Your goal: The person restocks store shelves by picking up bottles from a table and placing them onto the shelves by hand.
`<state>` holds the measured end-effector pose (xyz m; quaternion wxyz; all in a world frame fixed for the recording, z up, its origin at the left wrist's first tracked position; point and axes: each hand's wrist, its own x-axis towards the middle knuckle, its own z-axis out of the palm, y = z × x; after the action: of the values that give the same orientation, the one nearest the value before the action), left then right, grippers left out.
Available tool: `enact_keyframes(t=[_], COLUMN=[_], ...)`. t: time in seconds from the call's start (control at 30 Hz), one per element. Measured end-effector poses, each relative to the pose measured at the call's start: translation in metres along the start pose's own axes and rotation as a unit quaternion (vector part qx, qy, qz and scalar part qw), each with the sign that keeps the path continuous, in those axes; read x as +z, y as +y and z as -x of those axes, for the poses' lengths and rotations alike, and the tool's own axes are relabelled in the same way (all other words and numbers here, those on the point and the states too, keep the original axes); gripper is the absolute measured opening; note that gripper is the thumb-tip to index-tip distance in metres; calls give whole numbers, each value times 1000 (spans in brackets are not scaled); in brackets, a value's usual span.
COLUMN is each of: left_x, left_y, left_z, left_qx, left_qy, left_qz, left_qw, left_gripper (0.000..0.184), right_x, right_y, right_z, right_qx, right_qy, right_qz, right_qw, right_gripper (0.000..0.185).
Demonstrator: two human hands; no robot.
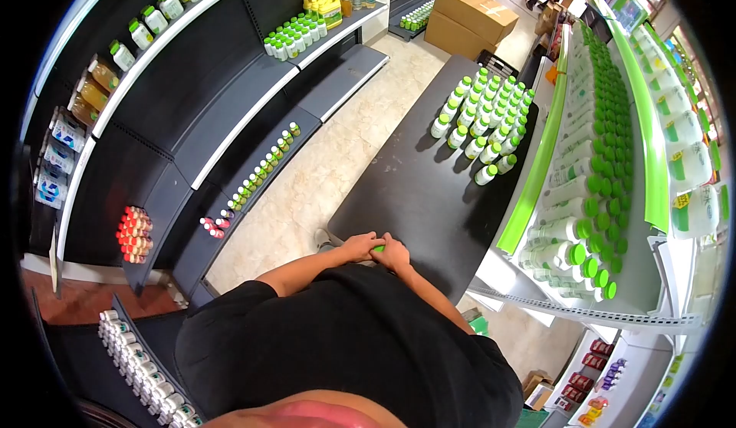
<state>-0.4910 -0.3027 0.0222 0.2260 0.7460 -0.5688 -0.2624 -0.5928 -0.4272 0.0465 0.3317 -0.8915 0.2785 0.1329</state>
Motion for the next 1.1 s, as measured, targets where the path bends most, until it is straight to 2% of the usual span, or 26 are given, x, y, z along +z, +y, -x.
enact_keyframes(t=[0.8,1.1], left_x=[-4,0], left_y=[6,4], left_z=[6,9], left_qx=[-52,-41], left_qy=[-21,0], left_qz=[17,9], left_qw=[998,999], left_gripper=[42,45], right_x=[5,5], right_y=[3,2], right_z=[1,1], right_qx=[2,6], right_qy=[7,8], right_qz=[-28,-22], right_qw=[1000,1000], right_gripper=[48,48])
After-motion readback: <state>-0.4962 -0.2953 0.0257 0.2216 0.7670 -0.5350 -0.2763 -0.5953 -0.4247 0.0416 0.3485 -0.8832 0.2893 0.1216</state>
